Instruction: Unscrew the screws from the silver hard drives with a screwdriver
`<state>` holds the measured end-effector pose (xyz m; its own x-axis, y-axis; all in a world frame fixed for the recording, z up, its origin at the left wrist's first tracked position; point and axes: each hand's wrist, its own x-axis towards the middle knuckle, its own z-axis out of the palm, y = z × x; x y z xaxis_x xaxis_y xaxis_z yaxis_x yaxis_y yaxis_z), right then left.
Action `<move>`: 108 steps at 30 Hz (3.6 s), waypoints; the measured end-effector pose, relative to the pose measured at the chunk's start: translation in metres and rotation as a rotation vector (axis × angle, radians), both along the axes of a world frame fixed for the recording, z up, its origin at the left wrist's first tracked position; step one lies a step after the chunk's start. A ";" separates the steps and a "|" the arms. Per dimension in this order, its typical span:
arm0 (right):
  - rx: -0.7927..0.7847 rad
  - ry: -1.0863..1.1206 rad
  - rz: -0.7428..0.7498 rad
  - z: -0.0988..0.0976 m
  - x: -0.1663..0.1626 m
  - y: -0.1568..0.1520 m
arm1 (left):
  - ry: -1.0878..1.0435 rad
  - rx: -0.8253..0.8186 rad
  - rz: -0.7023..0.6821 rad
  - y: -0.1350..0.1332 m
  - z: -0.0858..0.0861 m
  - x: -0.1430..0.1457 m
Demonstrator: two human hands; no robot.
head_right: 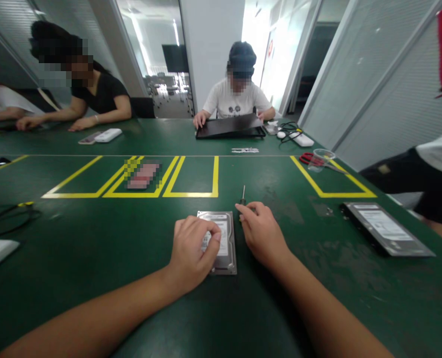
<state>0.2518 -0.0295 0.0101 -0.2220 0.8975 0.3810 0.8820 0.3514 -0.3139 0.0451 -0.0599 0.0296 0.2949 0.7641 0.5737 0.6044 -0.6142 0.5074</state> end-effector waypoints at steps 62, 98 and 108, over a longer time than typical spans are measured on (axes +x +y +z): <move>-0.066 -0.167 -0.107 0.005 -0.005 -0.009 | -0.195 -0.523 -0.108 0.017 0.000 -0.060; -0.129 0.037 0.007 0.006 -0.009 -0.013 | 0.036 -0.353 -0.095 0.023 -0.004 -0.066; -0.125 0.059 0.023 0.004 -0.009 -0.012 | 0.028 -0.465 -0.120 0.027 -0.005 -0.068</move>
